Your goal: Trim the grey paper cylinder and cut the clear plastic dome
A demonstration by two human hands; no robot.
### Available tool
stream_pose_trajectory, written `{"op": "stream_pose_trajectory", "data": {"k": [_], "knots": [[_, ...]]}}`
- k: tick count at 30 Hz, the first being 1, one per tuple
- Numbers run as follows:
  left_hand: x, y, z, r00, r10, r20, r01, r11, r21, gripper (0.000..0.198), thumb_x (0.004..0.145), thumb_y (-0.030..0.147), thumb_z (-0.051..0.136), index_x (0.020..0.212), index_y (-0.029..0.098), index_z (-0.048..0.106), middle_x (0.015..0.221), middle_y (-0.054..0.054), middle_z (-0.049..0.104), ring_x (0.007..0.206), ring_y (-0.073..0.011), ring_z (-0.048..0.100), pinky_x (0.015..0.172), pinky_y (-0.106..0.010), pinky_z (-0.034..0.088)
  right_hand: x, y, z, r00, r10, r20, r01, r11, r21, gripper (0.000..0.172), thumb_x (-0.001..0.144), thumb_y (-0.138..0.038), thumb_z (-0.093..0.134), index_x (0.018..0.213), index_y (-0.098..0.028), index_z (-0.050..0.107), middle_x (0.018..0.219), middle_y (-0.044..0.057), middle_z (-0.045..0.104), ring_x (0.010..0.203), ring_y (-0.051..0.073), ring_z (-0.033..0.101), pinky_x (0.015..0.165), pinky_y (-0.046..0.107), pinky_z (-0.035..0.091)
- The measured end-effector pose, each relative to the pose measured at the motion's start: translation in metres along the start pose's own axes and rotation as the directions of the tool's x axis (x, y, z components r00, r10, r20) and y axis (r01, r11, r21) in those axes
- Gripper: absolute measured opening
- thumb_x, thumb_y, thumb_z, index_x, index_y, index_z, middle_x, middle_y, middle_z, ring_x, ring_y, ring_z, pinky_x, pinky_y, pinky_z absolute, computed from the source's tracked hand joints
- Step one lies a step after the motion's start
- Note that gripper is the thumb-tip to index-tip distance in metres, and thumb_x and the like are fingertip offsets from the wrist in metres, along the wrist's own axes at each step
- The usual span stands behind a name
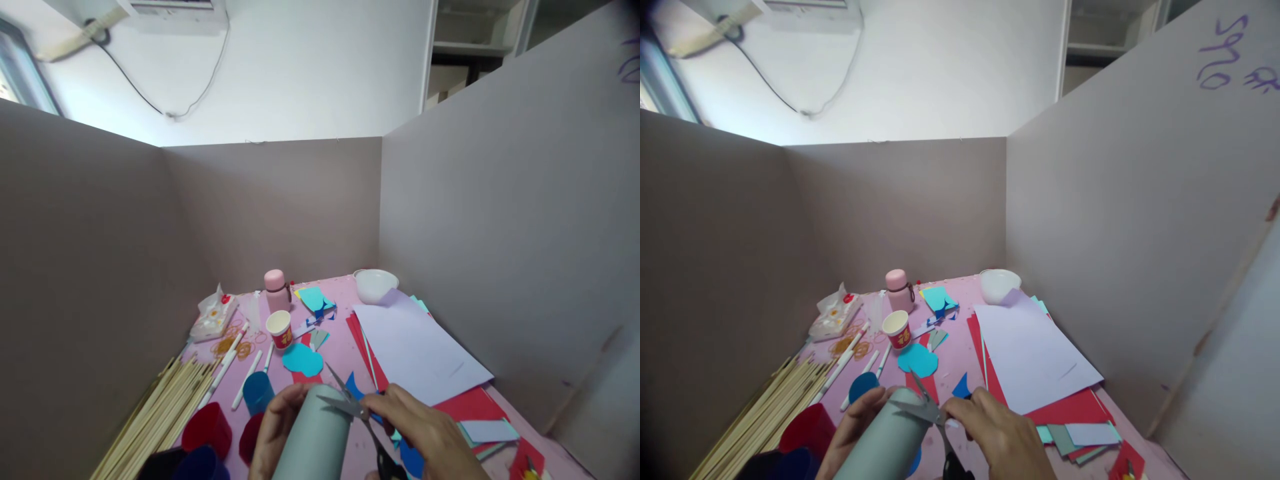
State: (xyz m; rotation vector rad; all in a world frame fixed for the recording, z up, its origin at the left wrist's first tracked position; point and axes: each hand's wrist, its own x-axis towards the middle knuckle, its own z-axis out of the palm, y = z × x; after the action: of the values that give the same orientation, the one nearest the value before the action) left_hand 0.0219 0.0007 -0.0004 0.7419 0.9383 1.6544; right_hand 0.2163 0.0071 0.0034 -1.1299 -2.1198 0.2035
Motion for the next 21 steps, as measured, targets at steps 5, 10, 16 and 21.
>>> {"op": "stream_pose_trajectory", "data": {"k": [5, 10, 16, 21], "knots": [[0.001, -0.003, -0.005, 0.999, -0.023, 0.024, 0.024, 1.000, -0.017, 0.035, 0.049, 0.032, 0.086, 0.080, 0.026, 0.070, 0.082, -0.005, 0.076, 0.096, -0.0364, 0.066, 0.075, -0.043, 0.056, -0.002, 0.001, 0.000, 1.000, -0.007, 0.029, 0.007, 1.000, 0.002, 0.044, 0.066, -0.035, 0.063, 0.109, -0.028, 0.061, 0.076, 0.000, 0.056, 0.058, 0.016, 0.060, 0.048, 0.022, 0.041], [0.002, -0.004, -0.009, 0.996, -0.031, 0.084, 0.034, 0.999, -0.027, 0.032, 0.053, 0.032, 0.084, 0.082, 0.028, 0.070, 0.086, -0.006, 0.075, 0.103, -0.0392, 0.063, 0.079, -0.048, 0.055, -0.001, 0.008, -0.006, 0.995, -0.058, 0.085, 0.055, 0.998, 0.037, 0.045, 0.070, -0.032, 0.065, 0.115, -0.028, 0.060, 0.082, 0.000, 0.063, 0.061, 0.016, 0.063, 0.051, 0.020, 0.044], [0.004, -0.004, -0.012, 0.994, -0.052, 0.101, 0.055, 0.998, -0.028, 0.035, 0.052, 0.035, 0.085, 0.082, 0.027, 0.069, 0.085, -0.006, 0.074, 0.105, -0.0400, 0.062, 0.083, -0.050, 0.053, 0.001, 0.011, -0.012, 0.991, -0.093, 0.093, 0.082, 0.990, 0.115, 0.041, 0.072, -0.031, 0.067, 0.113, -0.028, 0.062, 0.081, -0.001, 0.066, 0.061, 0.013, 0.063, 0.053, 0.016, 0.045], [0.003, -0.004, -0.011, 0.994, -0.051, 0.095, 0.053, 0.998, -0.024, 0.039, 0.048, 0.037, 0.087, 0.081, 0.027, 0.069, 0.086, -0.006, 0.073, 0.103, -0.0413, 0.062, 0.081, -0.052, 0.053, 0.000, 0.007, -0.013, 0.992, -0.094, 0.080, 0.084, 0.990, 0.112, 0.039, 0.073, -0.030, 0.066, 0.112, -0.026, 0.063, 0.077, -0.001, 0.067, 0.061, 0.013, 0.064, 0.054, 0.016, 0.045]]}}
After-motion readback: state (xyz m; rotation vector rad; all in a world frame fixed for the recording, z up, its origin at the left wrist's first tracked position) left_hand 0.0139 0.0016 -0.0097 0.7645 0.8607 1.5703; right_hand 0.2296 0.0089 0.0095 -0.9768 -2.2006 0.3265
